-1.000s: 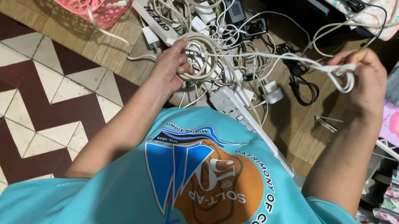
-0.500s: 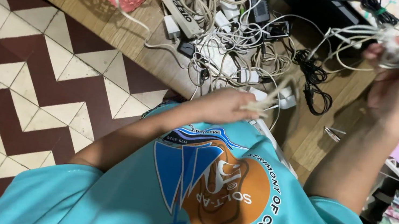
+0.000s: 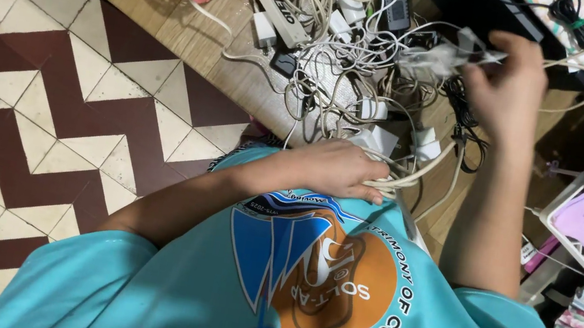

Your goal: The recorder is untangling and coiling various electronic cables and power strips on a workspace.

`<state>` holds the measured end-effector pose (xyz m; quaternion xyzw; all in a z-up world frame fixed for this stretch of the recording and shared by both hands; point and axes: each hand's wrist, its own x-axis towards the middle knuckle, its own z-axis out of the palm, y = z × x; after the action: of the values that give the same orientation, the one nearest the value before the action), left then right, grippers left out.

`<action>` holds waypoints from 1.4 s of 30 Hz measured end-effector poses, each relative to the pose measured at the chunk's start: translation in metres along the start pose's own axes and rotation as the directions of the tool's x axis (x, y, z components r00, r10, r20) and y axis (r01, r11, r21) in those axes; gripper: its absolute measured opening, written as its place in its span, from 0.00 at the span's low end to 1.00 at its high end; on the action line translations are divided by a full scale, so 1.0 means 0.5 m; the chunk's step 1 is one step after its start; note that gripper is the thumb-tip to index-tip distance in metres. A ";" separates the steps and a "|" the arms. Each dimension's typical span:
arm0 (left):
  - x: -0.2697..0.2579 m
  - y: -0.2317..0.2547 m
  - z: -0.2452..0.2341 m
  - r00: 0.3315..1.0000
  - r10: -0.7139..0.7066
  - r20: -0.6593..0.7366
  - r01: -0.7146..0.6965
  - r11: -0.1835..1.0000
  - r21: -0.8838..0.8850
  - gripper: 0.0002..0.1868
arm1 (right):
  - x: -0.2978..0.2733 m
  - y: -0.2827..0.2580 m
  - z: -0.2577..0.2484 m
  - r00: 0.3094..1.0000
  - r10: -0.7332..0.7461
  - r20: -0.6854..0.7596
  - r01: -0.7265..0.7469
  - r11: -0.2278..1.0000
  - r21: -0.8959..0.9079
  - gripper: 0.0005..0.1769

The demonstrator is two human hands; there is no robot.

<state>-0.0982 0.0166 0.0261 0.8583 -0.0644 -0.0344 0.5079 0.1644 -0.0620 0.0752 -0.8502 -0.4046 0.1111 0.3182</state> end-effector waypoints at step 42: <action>0.069 -0.190 0.056 0.901 -0.233 -0.367 0.034 0.879 -0.476 0.27 | 0.065 -0.104 0.102 0.937 0.004 0.350 -0.300 0.526 0.796 0.07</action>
<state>-0.0601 0.0325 -0.0705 0.7040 0.1151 0.0981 0.6939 0.1309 0.0101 0.0708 -0.5971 -0.2685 0.4484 0.6085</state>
